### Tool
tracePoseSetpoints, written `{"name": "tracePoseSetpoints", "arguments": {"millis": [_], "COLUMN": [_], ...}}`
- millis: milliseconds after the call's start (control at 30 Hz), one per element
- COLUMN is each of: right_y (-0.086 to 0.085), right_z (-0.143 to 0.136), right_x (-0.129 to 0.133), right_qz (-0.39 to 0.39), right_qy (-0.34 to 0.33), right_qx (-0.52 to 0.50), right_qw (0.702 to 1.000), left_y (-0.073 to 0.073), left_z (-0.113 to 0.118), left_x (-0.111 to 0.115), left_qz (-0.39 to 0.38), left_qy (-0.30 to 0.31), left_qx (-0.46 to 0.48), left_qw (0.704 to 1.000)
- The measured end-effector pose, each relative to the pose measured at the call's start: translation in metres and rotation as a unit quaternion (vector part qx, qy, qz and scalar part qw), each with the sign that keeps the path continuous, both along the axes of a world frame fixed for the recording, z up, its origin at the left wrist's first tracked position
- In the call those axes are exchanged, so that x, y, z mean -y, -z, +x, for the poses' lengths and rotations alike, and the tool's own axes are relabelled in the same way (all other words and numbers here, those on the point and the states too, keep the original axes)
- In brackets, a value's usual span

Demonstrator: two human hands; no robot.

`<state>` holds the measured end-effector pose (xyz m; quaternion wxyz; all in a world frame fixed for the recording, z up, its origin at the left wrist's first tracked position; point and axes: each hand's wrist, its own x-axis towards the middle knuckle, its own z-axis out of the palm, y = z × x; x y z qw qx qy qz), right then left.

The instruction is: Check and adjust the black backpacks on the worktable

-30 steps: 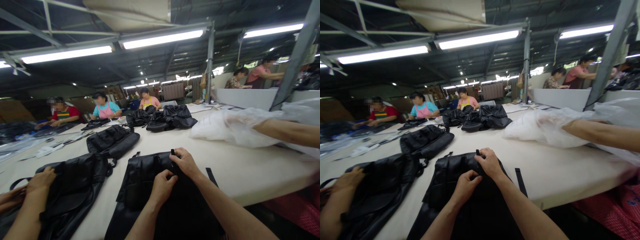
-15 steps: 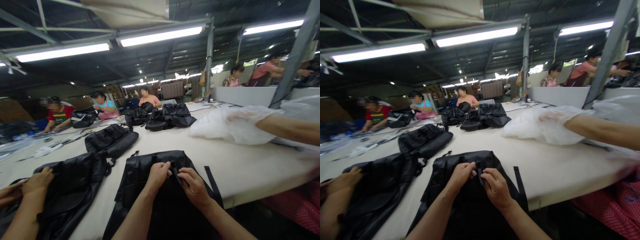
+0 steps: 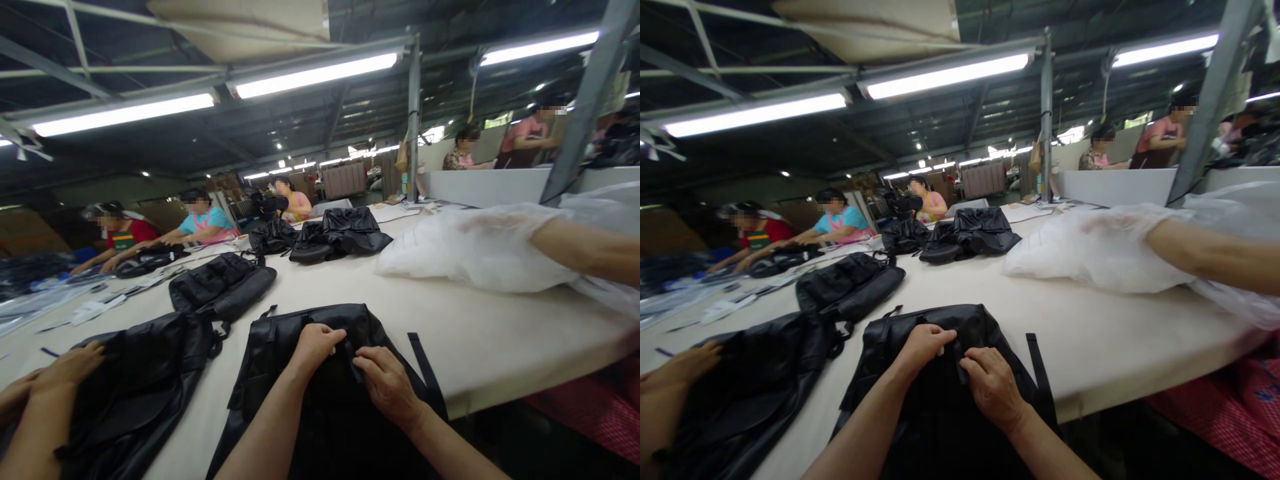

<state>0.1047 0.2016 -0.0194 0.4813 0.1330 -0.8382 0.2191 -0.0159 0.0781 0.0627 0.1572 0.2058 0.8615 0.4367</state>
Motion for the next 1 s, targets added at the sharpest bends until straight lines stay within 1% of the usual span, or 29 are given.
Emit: {"name": "tracePoseSetpoints", "arguments": {"millis": [200,367,633,833,1000], "right_y": [0.0032,0.0059,0.0085,0.0096,0.0049], "right_z": [0.0011,0.0024,0.0056,0.0012,-0.0014], "right_x": [-0.0017,-0.0005,-0.0022,-0.0050,-0.0087], "right_qz": [-0.001,0.009,0.001,-0.035,-0.061], "right_qy": [-0.008,-0.022,-0.015,-0.003,-0.005], "right_qx": [-0.013,-0.010,-0.006,0.002,0.025], "right_qw": [1.000,1.000,1.000,0.999,0.998], "left_y": [0.0016,0.0059,0.0063,0.0061,0.0081], "left_z": [0.0012,-0.0001,-0.0008,-0.0007,-0.0025], "left_x": [-0.0016,-0.0004,-0.0007,-0.0049,-0.0059], "left_qz": [0.002,0.003,-0.001,-0.005,-0.005], "left_qy": [-0.006,-0.006,-0.001,-0.017,-0.022], "left_qx": [0.000,0.001,-0.001,-0.009,-0.019], "left_qw": [1.000,1.000,1.000,1.000,1.000]}}
